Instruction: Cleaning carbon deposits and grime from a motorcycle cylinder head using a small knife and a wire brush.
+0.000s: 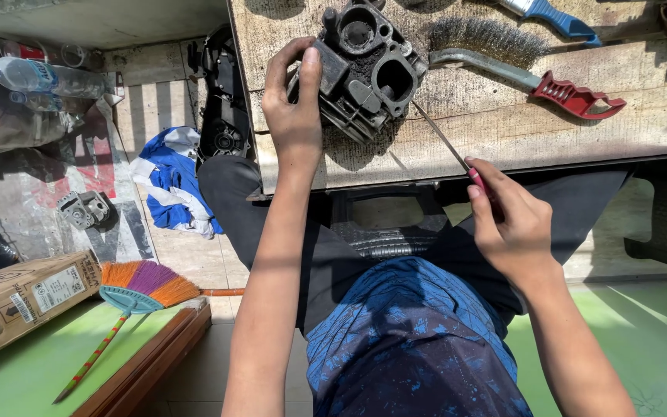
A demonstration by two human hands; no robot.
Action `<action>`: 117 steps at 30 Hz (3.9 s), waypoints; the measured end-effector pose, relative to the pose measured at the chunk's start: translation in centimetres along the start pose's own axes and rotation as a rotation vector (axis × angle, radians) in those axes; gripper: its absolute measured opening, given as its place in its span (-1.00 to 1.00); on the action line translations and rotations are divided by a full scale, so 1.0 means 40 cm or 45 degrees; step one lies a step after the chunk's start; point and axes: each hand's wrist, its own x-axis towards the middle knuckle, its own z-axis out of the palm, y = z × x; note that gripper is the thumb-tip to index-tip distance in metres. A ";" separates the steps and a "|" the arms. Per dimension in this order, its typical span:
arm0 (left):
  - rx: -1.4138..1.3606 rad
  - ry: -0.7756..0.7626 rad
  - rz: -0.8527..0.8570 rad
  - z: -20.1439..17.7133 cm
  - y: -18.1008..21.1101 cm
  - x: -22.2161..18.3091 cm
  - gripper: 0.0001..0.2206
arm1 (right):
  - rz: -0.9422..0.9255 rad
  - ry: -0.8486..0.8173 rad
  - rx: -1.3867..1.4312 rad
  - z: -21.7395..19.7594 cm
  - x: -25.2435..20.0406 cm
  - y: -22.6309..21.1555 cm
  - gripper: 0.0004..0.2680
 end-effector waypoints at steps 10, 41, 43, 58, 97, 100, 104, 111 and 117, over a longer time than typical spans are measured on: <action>-0.001 0.009 0.043 -0.010 -0.022 -0.007 -0.74 | -0.188 -0.091 -0.050 -0.025 0.088 -0.042 -0.75; 0.029 0.014 0.024 -0.013 -0.005 -0.002 -0.69 | -0.367 -0.241 -0.251 -0.073 0.258 -0.125 -0.72; -0.053 -0.018 -0.039 -0.014 -0.005 -0.011 -0.73 | -0.236 -0.292 -0.296 -0.114 0.250 -0.146 -0.76; -0.117 -0.007 -0.045 -0.007 0.004 -0.011 -0.70 | -0.053 -0.411 0.019 -0.143 0.251 -0.150 -0.76; 0.028 -0.217 -0.016 -0.016 -0.011 0.064 -0.60 | -0.793 -0.729 -1.342 -0.178 0.550 -0.024 -0.74; -0.048 -0.226 0.008 -0.022 0.005 0.067 -0.69 | -0.852 -0.666 -0.651 -0.183 0.538 0.094 -0.75; -0.072 -0.288 -0.043 -0.023 0.000 0.078 -0.73 | 1.243 -0.680 0.441 -0.162 0.556 -0.122 -0.68; -0.006 -0.321 -0.172 -0.024 -0.037 0.085 -0.59 | -0.244 -0.677 0.059 -0.127 0.559 0.077 -0.71; -0.002 -0.324 -0.104 -0.018 -0.023 0.091 -0.61 | 0.100 -0.773 -0.510 -0.139 0.574 -0.102 -0.69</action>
